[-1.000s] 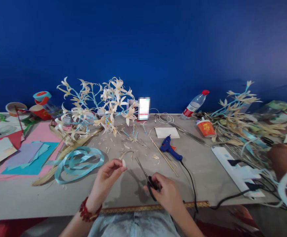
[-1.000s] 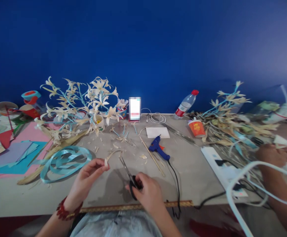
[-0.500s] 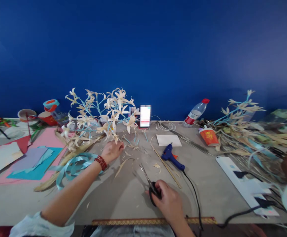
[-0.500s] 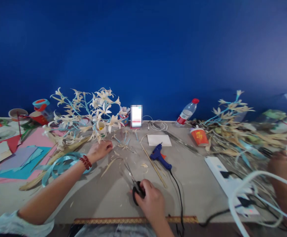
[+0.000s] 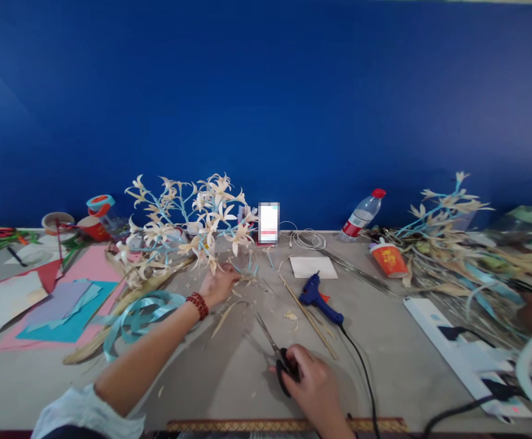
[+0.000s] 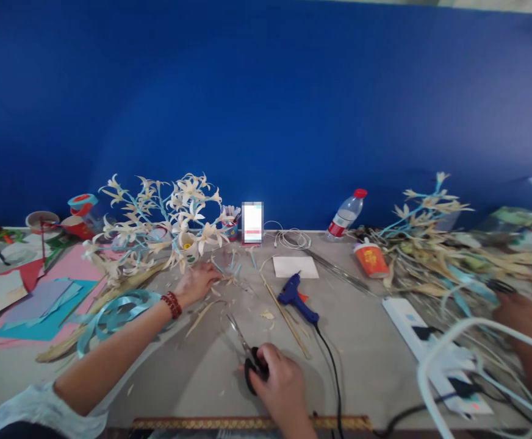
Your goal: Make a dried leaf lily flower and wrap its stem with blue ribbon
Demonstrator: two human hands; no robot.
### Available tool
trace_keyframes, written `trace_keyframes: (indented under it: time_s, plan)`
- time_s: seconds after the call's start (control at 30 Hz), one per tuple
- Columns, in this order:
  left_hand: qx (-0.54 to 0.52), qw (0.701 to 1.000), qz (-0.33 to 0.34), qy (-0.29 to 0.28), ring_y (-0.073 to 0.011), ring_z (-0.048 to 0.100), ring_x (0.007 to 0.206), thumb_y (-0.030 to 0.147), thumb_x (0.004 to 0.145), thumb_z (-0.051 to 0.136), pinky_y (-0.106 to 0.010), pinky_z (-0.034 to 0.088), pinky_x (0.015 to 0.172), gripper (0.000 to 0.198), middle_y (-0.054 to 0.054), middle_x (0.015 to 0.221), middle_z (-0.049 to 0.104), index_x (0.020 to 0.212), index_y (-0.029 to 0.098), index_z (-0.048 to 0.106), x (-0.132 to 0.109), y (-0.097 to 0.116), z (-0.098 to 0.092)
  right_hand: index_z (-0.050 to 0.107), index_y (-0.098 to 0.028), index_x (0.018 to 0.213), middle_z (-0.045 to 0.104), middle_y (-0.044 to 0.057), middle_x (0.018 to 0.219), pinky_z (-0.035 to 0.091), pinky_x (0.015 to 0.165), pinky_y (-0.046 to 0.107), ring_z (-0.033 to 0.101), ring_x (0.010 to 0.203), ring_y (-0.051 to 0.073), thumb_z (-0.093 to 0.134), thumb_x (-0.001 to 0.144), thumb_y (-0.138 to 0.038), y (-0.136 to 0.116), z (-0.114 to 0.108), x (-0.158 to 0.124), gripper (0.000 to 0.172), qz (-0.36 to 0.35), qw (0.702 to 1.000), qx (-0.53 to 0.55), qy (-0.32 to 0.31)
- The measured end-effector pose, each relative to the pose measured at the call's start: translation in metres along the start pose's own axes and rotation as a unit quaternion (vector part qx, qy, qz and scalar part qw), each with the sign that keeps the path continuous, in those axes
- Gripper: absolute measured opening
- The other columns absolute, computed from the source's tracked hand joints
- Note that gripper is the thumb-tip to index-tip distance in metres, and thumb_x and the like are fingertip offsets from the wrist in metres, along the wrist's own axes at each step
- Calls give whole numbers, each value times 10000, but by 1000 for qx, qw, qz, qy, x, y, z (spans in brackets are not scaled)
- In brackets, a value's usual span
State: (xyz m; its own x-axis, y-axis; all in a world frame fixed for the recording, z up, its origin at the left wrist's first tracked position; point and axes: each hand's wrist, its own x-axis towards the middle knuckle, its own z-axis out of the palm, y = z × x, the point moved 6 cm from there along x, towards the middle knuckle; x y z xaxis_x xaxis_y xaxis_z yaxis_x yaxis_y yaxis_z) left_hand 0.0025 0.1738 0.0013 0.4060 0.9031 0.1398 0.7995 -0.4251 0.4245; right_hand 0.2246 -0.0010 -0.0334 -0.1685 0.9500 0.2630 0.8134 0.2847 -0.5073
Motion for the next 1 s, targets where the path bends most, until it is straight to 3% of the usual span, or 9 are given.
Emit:
trace_keyframes:
  time_s: [0.13, 0.27, 0.43, 0.53, 0.63, 0.83, 1.0]
  plan:
    - [34, 999, 4, 26, -257, 629, 966, 79, 806, 543, -388, 438, 912, 246, -75, 944, 723, 834, 220, 742, -8, 1, -7, 585, -207, 791, 673, 18, 651, 442, 529, 256, 649, 568, 200, 665, 839, -444, -1, -2, 0, 254, 4, 1000, -12, 3]
    - [45, 996, -16, 72, -250, 635, 978, 153, 876, 496, -370, 455, 893, 233, -88, 1025, 716, 949, 213, 709, -26, -6, -27, 579, -206, 803, 676, 27, 672, 454, 534, 255, 656, 585, 202, 645, 857, -470, -1, -2, 0, 277, 4, 1000, -5, 13]
    - [39, 991, -45, 123, -233, 649, 869, 240, 903, 494, -352, 468, 846, 178, -64, 903, 716, 869, 210, 666, -67, -22, -59, 584, -198, 834, 673, 37, 681, 450, 507, 254, 645, 568, 197, 617, 870, -494, 1, -2, -1, 300, 5, 999, -2, 33]
    - [36, 986, -66, 151, -236, 640, 867, 254, 922, 466, -356, 472, 817, 199, -68, 914, 704, 872, 200, 651, -98, -29, -68, 600, -190, 885, 682, 38, 682, 449, 493, 259, 647, 551, 199, 635, 851, -469, 1, -3, -3, 283, -1, 999, -13, 42]
    - [67, 980, -75, 173, -264, 613, 921, 282, 912, 505, -400, 449, 844, 183, -84, 964, 689, 886, 203, 668, -123, -15, -63, 598, -197, 905, 702, 32, 709, 473, 525, 268, 669, 571, 205, 681, 806, -396, 1, -1, -3, 237, 17, 999, -21, 18]
    - [154, 984, -34, 86, -305, 547, 1020, 317, 864, 603, -485, 370, 953, 146, -102, 1000, 654, 820, 204, 685, -128, 40, -24, 583, -229, 913, 747, 34, 898, 512, 661, 299, 732, 794, 249, 705, 737, -275, -4, -5, 7, 219, 75, 994, -35, -71]
    - [169, 983, -42, 56, -291, 564, 958, 195, 889, 533, -492, 357, 947, 163, -94, 885, 665, 788, 184, 660, -123, 46, -13, 590, -236, 921, 738, 39, 964, 510, 708, 311, 724, 841, 251, 688, 718, -231, -8, -18, 8, 225, 75, 992, -42, -93]
